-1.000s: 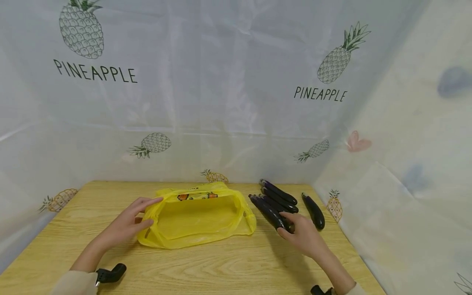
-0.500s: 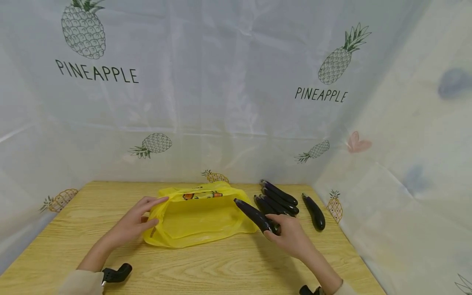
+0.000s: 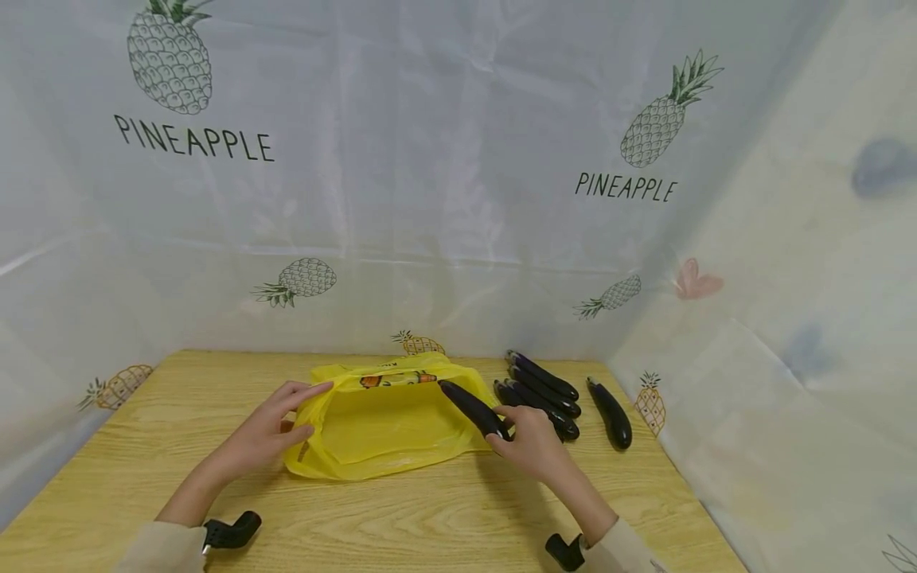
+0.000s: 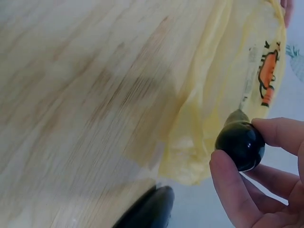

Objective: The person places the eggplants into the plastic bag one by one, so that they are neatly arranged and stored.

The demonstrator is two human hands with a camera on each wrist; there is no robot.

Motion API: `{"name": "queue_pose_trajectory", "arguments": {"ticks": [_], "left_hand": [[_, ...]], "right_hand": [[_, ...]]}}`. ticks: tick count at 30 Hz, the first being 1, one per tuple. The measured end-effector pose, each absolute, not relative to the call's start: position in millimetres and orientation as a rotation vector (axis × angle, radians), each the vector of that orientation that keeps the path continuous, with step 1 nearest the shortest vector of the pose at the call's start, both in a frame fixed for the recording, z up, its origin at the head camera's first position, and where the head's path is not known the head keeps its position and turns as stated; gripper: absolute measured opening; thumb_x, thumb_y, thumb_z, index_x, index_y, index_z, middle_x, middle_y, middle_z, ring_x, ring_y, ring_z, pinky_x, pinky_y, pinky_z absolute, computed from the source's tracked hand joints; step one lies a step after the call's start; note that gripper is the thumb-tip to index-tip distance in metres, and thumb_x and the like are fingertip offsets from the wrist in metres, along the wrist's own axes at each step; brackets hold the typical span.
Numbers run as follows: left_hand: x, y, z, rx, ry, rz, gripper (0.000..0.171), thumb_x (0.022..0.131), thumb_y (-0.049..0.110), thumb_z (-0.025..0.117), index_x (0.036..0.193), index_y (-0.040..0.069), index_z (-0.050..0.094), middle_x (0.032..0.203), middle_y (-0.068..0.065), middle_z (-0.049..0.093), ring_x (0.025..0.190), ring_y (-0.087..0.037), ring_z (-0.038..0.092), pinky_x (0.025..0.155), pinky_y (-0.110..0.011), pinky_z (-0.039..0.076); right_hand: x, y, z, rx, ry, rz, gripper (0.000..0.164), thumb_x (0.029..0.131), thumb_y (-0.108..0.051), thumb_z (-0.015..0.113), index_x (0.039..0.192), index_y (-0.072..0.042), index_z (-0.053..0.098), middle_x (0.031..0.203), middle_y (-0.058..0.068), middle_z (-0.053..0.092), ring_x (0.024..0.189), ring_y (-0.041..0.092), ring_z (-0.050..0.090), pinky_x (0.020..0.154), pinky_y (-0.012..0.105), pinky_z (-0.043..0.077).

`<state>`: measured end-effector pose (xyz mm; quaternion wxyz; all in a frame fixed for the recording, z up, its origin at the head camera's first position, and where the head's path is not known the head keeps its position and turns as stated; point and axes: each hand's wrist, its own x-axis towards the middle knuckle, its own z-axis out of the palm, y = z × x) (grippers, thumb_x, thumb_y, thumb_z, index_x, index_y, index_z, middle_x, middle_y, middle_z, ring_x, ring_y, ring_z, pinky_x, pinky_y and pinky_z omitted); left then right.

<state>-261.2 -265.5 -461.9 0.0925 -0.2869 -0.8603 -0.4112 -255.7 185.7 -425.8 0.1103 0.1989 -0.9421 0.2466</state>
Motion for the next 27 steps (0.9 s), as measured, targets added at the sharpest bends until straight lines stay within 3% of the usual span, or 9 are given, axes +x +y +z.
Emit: {"name": "queue_pose_trajectory", "arguments": {"ticks": [6,9,13,16,23,27], "left_hand": [[-261,-263,-461,-0.843,-2.562,-1.225,0.065,0.103,0.008,0.071,0.162,0.019,0.047,0.141,-0.008,0.051,0.124,-0.015,0.050,0.086,-0.033,0.056],[-261,-263,-460,-0.846,-2.562,-1.198,0.065,0.102,0.008,0.071,0.162,0.018,0.047,0.138,-0.006,0.052,0.123,-0.015,0.050,0.086,-0.033,0.057],[-261,-262,-460,-0.864,-2.554,-1.170,0.065,0.102,0.009,0.071,0.163,0.015,0.046,0.133,-0.004,0.053,0.118,-0.012,0.051,0.085,-0.035,0.057],[-261,-262,-460,-0.879,-2.546,-1.181,0.064,0.103,0.010,0.070,0.163,0.014,0.046,0.129,-0.004,0.053,0.114,-0.012,0.051,0.083,-0.034,0.056],[-260,-261,-458,-0.886,-2.552,-1.209,0.066,0.103,0.010,0.070,0.163,0.016,0.045,0.132,-0.005,0.052,0.110,-0.013,0.049,0.080,-0.031,0.054],[-260,-263,-458,-0.889,-2.544,-1.200,0.065,0.103,0.010,0.071,0.163,0.015,0.045,0.133,-0.006,0.052,0.112,-0.012,0.050,0.080,-0.031,0.055]], "right_hand": [[-269,169,-429,0.524,-2.799,0.735,0.044,0.092,-0.019,0.084,0.130,0.001,0.074,0.116,0.020,0.076,0.070,0.018,0.069,0.054,0.027,0.050],[-274,161,-431,0.489,-2.812,0.756,0.045,0.092,-0.019,0.084,0.130,0.001,0.074,0.113,0.018,0.076,0.072,0.015,0.067,0.057,0.026,0.052],[-281,154,-435,0.464,-2.811,0.817,0.045,0.093,-0.018,0.083,0.131,0.001,0.073,0.082,0.010,0.075,0.047,0.009,0.045,0.046,0.024,0.040],[-284,150,-439,0.449,-2.800,0.856,0.044,0.093,-0.017,0.082,0.132,0.003,0.073,0.063,0.003,0.066,0.039,0.009,0.032,0.043,0.024,0.033],[-292,144,-447,0.401,-2.786,0.869,0.045,0.092,-0.018,0.082,0.130,0.005,0.073,0.082,0.009,0.075,0.044,0.009,0.046,0.049,0.026,0.043],[-297,141,-452,0.395,-2.763,0.887,0.045,0.092,-0.018,0.082,0.129,0.006,0.073,0.067,0.004,0.071,0.041,0.008,0.042,0.046,0.025,0.039]]}}
